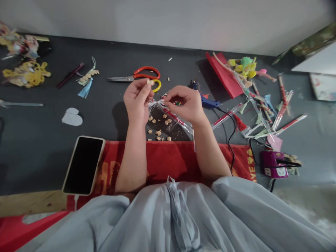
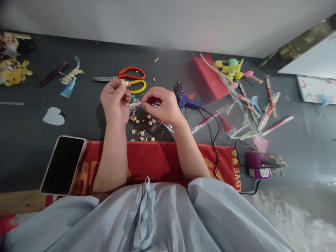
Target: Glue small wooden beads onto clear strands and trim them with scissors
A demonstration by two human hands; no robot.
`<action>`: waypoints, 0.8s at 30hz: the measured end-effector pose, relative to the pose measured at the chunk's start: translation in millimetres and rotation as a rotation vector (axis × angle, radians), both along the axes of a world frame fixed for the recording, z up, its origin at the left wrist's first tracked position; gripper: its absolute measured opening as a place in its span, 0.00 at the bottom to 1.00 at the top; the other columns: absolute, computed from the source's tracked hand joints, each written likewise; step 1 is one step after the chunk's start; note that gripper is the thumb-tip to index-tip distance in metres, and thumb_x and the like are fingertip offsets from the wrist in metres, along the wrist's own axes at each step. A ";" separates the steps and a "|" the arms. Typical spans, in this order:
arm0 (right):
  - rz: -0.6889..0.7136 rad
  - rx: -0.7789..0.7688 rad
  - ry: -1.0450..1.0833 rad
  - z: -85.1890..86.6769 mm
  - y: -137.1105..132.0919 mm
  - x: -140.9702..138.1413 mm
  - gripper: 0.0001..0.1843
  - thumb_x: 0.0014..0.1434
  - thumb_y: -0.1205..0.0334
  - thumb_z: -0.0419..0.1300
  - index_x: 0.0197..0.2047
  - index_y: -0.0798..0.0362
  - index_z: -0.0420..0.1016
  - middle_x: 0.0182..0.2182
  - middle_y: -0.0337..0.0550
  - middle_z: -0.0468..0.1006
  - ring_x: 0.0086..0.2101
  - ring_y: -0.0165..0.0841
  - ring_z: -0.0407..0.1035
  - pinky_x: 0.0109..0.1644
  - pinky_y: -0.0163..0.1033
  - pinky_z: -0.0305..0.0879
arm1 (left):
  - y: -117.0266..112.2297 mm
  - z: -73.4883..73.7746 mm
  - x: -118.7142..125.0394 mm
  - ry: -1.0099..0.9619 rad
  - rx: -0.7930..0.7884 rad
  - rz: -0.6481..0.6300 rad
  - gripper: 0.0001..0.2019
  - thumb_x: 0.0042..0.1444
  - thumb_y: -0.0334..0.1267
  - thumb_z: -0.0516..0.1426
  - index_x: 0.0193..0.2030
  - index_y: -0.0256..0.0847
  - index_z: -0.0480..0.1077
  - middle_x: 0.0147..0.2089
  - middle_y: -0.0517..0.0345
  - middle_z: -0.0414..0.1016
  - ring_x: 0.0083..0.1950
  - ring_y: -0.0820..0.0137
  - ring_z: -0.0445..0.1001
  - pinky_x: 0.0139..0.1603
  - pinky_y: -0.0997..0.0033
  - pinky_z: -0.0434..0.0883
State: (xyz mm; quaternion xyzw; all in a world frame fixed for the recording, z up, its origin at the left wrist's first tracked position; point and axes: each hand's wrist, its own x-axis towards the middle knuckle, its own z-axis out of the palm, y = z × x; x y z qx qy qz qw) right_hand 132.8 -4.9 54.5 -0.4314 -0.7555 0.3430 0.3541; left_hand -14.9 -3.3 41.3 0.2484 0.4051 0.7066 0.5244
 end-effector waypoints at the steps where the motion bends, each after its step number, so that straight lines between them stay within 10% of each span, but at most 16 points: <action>1: -0.023 0.018 -0.020 2.8 -0.5 1.4 0.05 0.54 0.64 0.55 0.34 0.53 0.72 0.35 0.42 0.77 0.35 0.29 0.71 0.41 0.38 0.70 | -1.0 -0.3 1.2 0.047 -0.018 -0.047 0.07 0.53 0.28 0.59 0.29 0.44 0.72 0.28 0.65 0.76 0.23 0.83 0.67 0.24 0.79 0.65; 12: -0.159 0.099 -0.137 16.4 -8.7 5.3 0.11 0.57 0.65 0.53 0.45 0.49 0.66 0.39 0.43 0.74 0.34 0.29 0.70 0.42 0.40 0.72 | -5.4 -1.9 9.0 0.175 -0.050 -0.214 0.10 0.44 0.37 0.68 0.30 0.41 0.71 0.32 0.59 0.78 0.37 0.71 0.79 0.37 0.72 0.75; 24: -0.139 0.111 -0.208 15.4 -6.0 15.3 0.07 0.62 0.60 0.52 0.45 0.47 0.65 0.43 0.44 0.72 0.42 0.34 0.71 0.48 0.45 0.73 | -5.5 -8.0 11.0 0.210 -0.040 -0.282 0.10 0.43 0.41 0.69 0.29 0.41 0.75 0.27 0.62 0.77 0.29 0.75 0.77 0.33 0.73 0.75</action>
